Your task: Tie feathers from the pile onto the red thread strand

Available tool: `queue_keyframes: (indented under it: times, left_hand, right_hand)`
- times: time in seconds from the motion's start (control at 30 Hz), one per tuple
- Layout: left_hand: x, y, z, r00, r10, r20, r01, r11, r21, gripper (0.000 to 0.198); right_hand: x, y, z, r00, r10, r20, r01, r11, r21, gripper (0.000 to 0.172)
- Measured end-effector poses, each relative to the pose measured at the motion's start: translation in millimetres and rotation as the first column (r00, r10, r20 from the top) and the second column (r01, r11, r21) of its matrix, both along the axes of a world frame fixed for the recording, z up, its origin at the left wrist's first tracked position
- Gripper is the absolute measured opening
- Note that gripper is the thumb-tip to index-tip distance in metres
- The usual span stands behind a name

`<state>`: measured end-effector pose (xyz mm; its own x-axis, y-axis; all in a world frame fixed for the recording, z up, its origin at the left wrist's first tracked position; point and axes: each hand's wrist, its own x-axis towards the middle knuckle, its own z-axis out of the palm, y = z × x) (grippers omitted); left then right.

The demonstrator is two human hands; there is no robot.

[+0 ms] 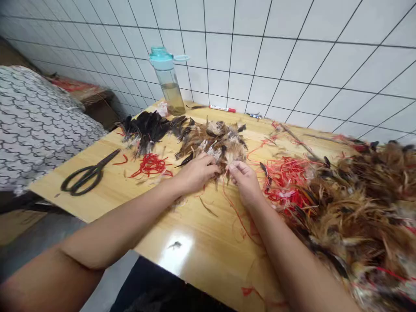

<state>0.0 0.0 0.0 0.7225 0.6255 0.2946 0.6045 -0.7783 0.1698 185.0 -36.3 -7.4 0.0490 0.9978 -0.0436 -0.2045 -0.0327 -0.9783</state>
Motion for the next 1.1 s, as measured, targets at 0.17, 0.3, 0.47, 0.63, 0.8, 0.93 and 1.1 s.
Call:
queue_keyframes:
  times: [0.17, 0.3, 0.47, 0.63, 0.8, 0.93, 1.1]
  left_hand:
    - [-2, 5, 0.3, 0.974, 0.006, 0.227, 0.005, 0.999, -0.049, 0.019]
    - [-1, 4, 4.5, 0.890, 0.114, 0.441, -0.022, 0.978, -0.209, 0.017]
    - [8, -2, 5.9, 0.784, 0.328, 0.527, 0.068, 0.798, -0.599, 0.018]
    - [16, -9, 1.6, 0.516, 0.552, 0.655, 0.447, 0.479, -0.755, 0.023]
    - [19, -12, 4.0, 0.377, 0.670, 0.639, 0.606, 0.344, -0.717, 0.030]
    - [19, -12, 4.0, 0.347, 0.717, 0.604, 0.658, 0.272, -0.702, 0.032]
    - [17, -7, 1.0, 0.330, 0.704, 0.629, 0.569, 0.383, -0.728, 0.031]
  right_hand:
    - [-1, -1, 3.0, 1.000, 0.007, 0.016, -0.007, 1.000, 0.012, 0.029]
    - [-1, -1, 2.0, 1.000, 0.010, 0.020, -0.010, 1.000, 0.027, 0.028]
    - [-2, -4, -0.5, 0.995, 0.068, 0.078, -0.072, 0.996, 0.054, 0.027]
    - [-7, -8, -0.6, 0.980, 0.125, 0.153, -0.136, 0.989, 0.061, 0.029]
    - [-9, -9, -0.9, 0.975, 0.135, 0.175, -0.149, 0.987, 0.067, 0.029]
    - [-9, -10, -0.6, 0.970, 0.150, 0.194, -0.165, 0.985, 0.061, 0.030]
    - [-10, -9, -0.2, 0.976, 0.125, 0.181, -0.137, 0.989, 0.055, 0.028]
